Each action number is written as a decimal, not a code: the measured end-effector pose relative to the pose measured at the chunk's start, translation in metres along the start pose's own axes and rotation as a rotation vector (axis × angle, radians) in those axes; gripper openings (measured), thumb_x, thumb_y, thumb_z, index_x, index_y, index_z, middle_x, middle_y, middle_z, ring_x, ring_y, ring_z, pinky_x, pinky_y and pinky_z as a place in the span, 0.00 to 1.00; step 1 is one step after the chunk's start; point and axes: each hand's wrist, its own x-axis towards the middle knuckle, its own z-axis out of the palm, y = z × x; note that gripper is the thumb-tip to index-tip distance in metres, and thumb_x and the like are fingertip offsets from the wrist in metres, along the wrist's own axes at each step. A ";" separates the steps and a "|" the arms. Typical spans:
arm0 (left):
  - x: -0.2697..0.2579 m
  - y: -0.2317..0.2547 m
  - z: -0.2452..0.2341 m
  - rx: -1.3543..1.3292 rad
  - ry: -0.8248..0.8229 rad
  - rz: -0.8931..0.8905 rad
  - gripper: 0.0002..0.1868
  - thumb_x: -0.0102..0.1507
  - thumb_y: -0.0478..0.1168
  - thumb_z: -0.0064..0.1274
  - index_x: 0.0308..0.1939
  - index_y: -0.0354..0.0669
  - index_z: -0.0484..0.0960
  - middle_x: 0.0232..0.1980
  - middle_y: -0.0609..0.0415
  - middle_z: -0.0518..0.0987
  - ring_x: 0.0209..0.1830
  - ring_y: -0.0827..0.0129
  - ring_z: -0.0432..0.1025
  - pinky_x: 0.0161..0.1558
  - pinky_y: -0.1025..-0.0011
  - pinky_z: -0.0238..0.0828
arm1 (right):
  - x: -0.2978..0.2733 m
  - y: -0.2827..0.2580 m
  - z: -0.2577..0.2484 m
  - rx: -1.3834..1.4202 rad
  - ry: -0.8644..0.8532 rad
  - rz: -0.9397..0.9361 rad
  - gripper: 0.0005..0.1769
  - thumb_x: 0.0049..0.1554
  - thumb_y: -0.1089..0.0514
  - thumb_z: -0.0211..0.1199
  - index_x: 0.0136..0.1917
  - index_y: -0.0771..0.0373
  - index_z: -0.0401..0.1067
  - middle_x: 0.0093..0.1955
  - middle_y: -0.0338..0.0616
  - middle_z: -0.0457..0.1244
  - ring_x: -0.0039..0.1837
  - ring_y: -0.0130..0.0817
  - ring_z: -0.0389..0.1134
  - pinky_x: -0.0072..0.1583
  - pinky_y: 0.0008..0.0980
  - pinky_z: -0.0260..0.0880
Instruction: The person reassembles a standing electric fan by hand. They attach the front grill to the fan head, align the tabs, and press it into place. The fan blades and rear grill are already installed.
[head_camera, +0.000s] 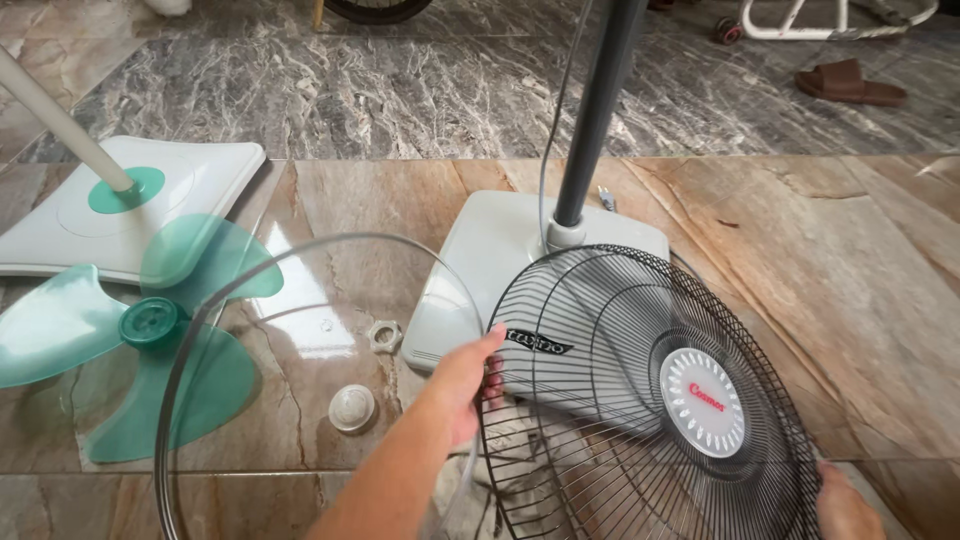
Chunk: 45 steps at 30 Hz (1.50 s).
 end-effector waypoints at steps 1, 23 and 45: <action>-0.005 0.004 0.005 0.048 -0.008 0.048 0.20 0.64 0.55 0.63 0.38 0.47 0.73 0.31 0.60 0.69 0.25 0.74 0.62 0.27 0.73 0.60 | -0.005 -0.005 -0.008 0.034 -0.026 -0.008 0.34 0.59 0.39 0.63 0.70 0.62 0.70 0.62 0.64 0.69 0.70 0.53 0.68 0.74 0.44 0.63; -0.120 0.028 0.219 0.044 -0.450 0.271 0.05 0.72 0.41 0.44 0.48 0.47 0.73 0.43 0.55 0.82 0.34 0.72 0.76 0.37 0.71 0.75 | -0.269 -0.244 -0.222 -0.220 -0.100 -1.065 0.77 0.33 0.48 0.77 0.89 0.48 0.41 0.87 0.65 0.35 0.85 0.61 0.36 0.76 0.56 0.43; -0.168 0.097 0.160 0.863 0.348 0.969 0.20 0.58 0.40 0.57 0.49 0.27 0.75 0.46 0.29 0.80 0.47 0.41 0.77 0.51 0.53 0.73 | -0.160 -0.279 -0.367 -0.170 0.148 -0.465 0.38 0.61 0.72 0.55 0.81 0.45 0.66 0.50 0.61 0.74 0.45 0.52 0.71 0.45 0.45 0.73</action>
